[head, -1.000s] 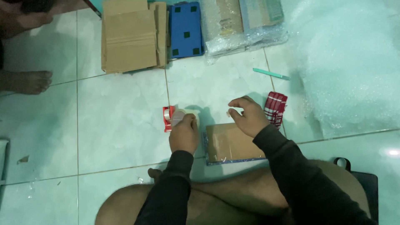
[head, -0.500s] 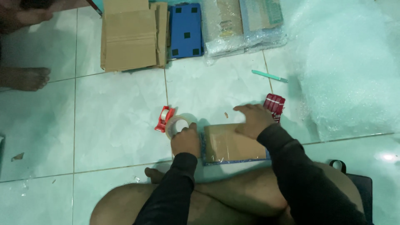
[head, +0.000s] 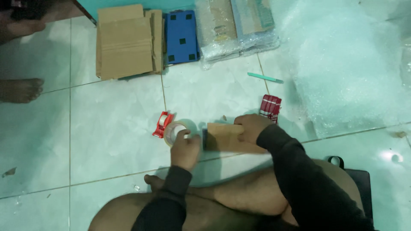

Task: A person packages a small item by wrapping it in bubble wrap and taping it to a cardboard sheet while sitting on the floor.

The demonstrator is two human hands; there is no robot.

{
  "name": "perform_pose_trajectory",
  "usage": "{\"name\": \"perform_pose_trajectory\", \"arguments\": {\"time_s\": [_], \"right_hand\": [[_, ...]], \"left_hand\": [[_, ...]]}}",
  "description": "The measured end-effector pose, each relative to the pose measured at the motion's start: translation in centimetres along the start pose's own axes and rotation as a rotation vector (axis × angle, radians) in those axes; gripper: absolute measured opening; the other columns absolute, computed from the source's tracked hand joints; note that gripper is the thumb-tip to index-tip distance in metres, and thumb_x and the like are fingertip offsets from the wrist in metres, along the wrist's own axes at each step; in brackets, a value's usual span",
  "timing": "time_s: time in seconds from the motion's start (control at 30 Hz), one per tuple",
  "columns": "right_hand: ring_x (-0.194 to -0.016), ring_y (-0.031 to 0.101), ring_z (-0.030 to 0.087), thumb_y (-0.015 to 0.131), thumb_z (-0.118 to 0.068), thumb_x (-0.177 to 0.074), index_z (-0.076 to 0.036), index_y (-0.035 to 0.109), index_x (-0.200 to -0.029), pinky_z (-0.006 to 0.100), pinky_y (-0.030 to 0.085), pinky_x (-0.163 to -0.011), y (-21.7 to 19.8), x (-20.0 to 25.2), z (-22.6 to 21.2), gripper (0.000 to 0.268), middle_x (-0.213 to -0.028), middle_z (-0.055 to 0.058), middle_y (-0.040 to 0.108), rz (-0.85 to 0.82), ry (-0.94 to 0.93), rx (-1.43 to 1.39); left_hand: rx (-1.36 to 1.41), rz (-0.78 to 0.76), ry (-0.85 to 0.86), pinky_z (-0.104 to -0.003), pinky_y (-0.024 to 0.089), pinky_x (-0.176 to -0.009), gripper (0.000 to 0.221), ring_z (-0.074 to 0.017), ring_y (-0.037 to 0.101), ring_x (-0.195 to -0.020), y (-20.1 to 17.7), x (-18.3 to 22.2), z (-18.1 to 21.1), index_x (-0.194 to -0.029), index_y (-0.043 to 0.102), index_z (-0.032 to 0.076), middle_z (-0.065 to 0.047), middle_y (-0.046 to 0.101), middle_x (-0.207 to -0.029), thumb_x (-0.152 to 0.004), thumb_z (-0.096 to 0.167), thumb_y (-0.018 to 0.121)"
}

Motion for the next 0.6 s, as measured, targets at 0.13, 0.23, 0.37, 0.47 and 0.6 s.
{"name": "perform_pose_trajectory", "arguments": {"time_s": [0.13, 0.23, 0.37, 0.47, 0.6], "right_hand": [[-0.111, 0.069, 0.042, 0.076, -0.030, -0.084, -0.015, 0.070, -0.118, 0.051, 0.056, -0.093, -3.9, 4.3, -2.7, 0.037, -0.113, 0.013, 0.075, 0.197, -0.061, 0.014], [-0.104, 0.064, 0.032, 0.077, -0.034, -0.076, -0.023, 0.068, -0.097, 0.049, 0.053, -0.084, -2.7, 4.5, -5.0, 0.026, -0.108, -0.001, 0.065, 0.513, -0.398, 0.275], [-0.115, 0.057, 0.031, 0.078, -0.053, -0.071, -0.025, 0.067, -0.103, 0.046, 0.043, -0.093, -4.3, 6.0, -5.9, 0.044, -0.117, 0.000, 0.059, 0.718, -0.467, 0.184], [-0.111, 0.062, 0.033, 0.081, -0.057, -0.072, -0.028, 0.064, -0.124, 0.048, 0.048, -0.094, -5.0, 1.9, 2.1, 0.061, -0.130, 0.003, 0.058, 0.681, -0.219, -0.117], [-0.132, 0.055, 0.040, 0.072, -0.061, -0.084, -0.023, 0.055, -0.142, 0.053, 0.048, -0.105, -3.5, -0.5, 16.1, 0.071, -0.138, 0.017, 0.049, 0.532, 0.554, -0.320]], "left_hand": [[0.607, -0.260, -0.249, -0.061, 0.038, -0.112, 0.091, -0.0544, 0.033, -0.148, -0.1, 6.3, 5.5, -0.165, 0.009, 0.012, -0.035, 0.030, -0.159, -0.097, 0.065, 0.039], [0.870, -0.433, -0.197, -0.065, 0.052, -0.086, 0.102, -0.0654, 0.049, -0.128, 2.1, 3.7, 5.0, -0.165, 0.002, 0.022, -0.034, 0.022, -0.162, -0.090, 0.069, 0.053], [0.885, -0.356, -0.163, -0.048, 0.060, -0.073, 0.051, -0.0375, 0.070, -0.093, 3.2, -0.7, 1.9, -0.136, 0.047, -0.004, -0.019, 0.062, -0.114, -0.091, 0.010, 0.069], [0.810, -0.278, -0.127, -0.034, 0.053, -0.059, 0.047, -0.0243, 0.062, -0.077, 2.6, -1.2, 2.3, -0.130, 0.051, 0.001, -0.009, 0.055, -0.100, -0.090, 0.011, 0.072], [0.800, -0.234, -0.082, -0.029, 0.045, -0.056, 0.049, -0.0200, 0.057, -0.077, 2.7, -2.7, 2.6, -0.133, 0.050, 0.013, -0.004, 0.049, -0.099, -0.090, 0.002, 0.068]]}}
Point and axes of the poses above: each hand's wrist, its own x-axis away from the middle knuckle, its own y-axis out of the palm, z = x × y, the point moved 9 cm from there along -x, towards the middle knuckle
